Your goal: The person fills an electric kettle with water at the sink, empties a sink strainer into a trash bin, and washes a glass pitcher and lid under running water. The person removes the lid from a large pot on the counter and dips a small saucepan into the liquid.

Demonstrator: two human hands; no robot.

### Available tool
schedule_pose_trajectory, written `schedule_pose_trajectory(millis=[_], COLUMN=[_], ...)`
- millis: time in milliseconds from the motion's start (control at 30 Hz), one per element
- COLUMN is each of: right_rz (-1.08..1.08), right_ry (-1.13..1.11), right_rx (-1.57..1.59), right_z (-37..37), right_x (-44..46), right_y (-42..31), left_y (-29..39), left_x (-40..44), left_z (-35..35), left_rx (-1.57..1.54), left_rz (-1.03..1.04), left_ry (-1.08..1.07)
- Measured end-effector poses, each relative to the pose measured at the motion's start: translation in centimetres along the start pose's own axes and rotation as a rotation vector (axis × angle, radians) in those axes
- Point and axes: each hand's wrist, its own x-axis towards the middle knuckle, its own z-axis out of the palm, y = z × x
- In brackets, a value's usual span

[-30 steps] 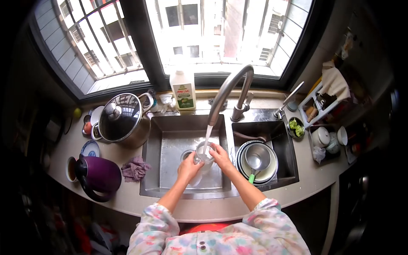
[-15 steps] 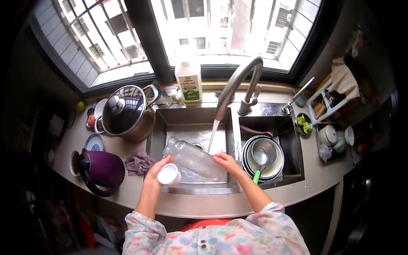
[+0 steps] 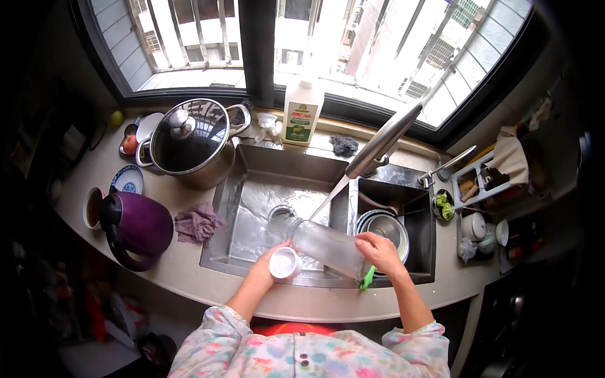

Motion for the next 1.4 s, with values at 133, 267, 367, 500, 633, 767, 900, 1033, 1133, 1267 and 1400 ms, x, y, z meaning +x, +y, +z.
schedule_pose_trajectory(millis=[133, 267, 367, 500, 633, 767, 900, 1033, 1133, 1267, 1400], right_rz=[-0.024, -0.058, 0.058, 0.066, 0.074, 0.048, -0.128, -0.246, -0.307, -0.291, 0.002], right_ry=[0.058, 0.026, -0.183, -0.397, -0.445, -0.395, -0.093, 0.337, 0.431, 0.342, 0.003], right_rx=[-0.158, -0.084, 0.35, 0.585, 0.713, 0.896, 1.109, 0.901, 0.745, 0.919, 1.164], right_z=[-2.3, -2.0, 0.7, 5.4, 9.2, 10.1, 11.0, 15.3, 16.5, 19.4, 13.0], right_x=[-2.1, -2.8, -2.2, -0.4, 3.2, 5.6, 8.2, 9.2, 8.3, 12.1, 10.4], right_y=[-2.3, -0.4, 3.2, 3.3, 2.8, 1.6, -0.2, -1.3, -0.4, 3.0, 0.7], left_y=[-2.2, -2.1, 0.4, 4.3, 4.3, 2.4, 0.6, 0.4, 0.7, -0.3, 0.3], left_x=[2.6, 0.5, -5.0, -8.7, -9.5, -6.9, -4.2, -2.2, -1.3, -1.2, -1.5], left_z=[-0.3, 1.5, 4.0, 7.7, 11.5, 11.8, 11.9, 11.5, 10.4, 10.7, 10.4], left_rx=[-0.039, -0.06, 0.102, 0.564, 0.78, 1.26, 1.424, 1.114, 1.05, 1.369, 1.501], left_rz=[-0.023, 0.092, 0.285, 0.613, 0.719, 0.953, 0.984, 1.023, 0.958, 1.015, 1.133], left_ry=[-0.175, -0.073, -0.012, 0.081, 0.184, 0.422, 0.632, 0.59, 0.503, 0.606, 0.739])
